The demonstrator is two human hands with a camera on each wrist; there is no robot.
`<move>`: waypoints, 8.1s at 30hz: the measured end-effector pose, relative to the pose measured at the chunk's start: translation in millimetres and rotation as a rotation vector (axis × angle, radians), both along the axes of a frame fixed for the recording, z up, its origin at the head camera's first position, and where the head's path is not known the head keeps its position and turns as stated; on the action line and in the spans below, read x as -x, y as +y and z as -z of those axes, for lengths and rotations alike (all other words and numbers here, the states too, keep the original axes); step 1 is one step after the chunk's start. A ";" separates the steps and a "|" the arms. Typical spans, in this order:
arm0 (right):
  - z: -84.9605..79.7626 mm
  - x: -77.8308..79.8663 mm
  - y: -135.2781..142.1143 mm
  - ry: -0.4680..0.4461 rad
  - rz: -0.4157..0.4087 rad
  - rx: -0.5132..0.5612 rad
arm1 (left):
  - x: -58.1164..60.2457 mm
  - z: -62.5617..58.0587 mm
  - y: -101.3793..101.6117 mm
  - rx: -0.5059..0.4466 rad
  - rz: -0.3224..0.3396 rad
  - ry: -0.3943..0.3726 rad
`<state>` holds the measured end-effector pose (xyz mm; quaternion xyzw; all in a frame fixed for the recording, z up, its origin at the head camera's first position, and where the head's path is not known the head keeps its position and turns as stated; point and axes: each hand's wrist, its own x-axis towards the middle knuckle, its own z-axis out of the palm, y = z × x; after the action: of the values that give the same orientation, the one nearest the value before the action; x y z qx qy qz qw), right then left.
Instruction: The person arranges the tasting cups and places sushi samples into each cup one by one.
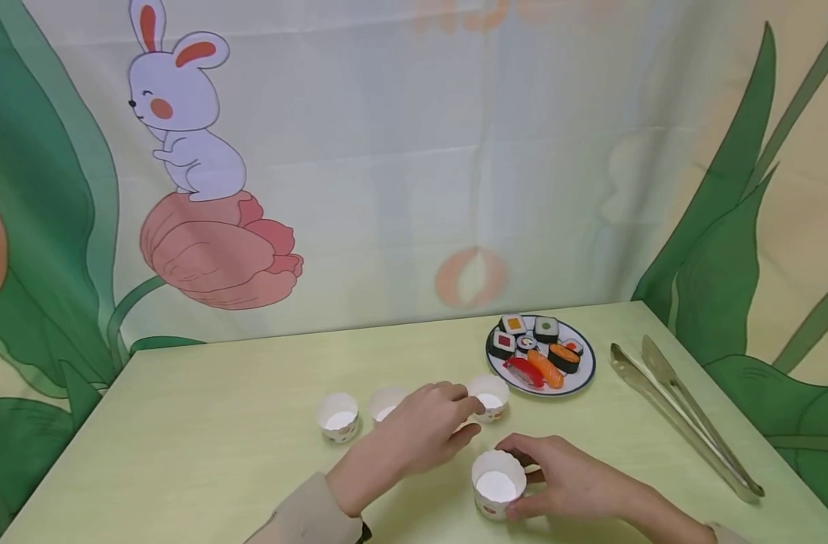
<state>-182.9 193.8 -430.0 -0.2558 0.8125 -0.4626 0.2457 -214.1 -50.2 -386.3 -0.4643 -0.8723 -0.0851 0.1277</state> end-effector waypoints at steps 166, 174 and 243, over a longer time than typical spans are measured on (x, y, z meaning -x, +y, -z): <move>-0.7 0.7 -24.7 0.081 -0.028 0.001 | -55.3 -2.6 -90.6 -0.224 0.121 -0.002; 0.0 0.9 -26.1 0.078 -0.024 -0.011 | -55.5 1.8 -101.1 -0.190 0.102 -0.018; 1.8 1.9 -24.8 0.123 -0.033 -0.023 | -54.1 7.8 -176.2 -0.067 -0.280 -0.336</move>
<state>-184.8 169.0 -431.9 -0.2943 0.8269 -0.4326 0.2060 -160.1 -226.4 -394.1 -0.3136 -0.9338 -0.1719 0.0064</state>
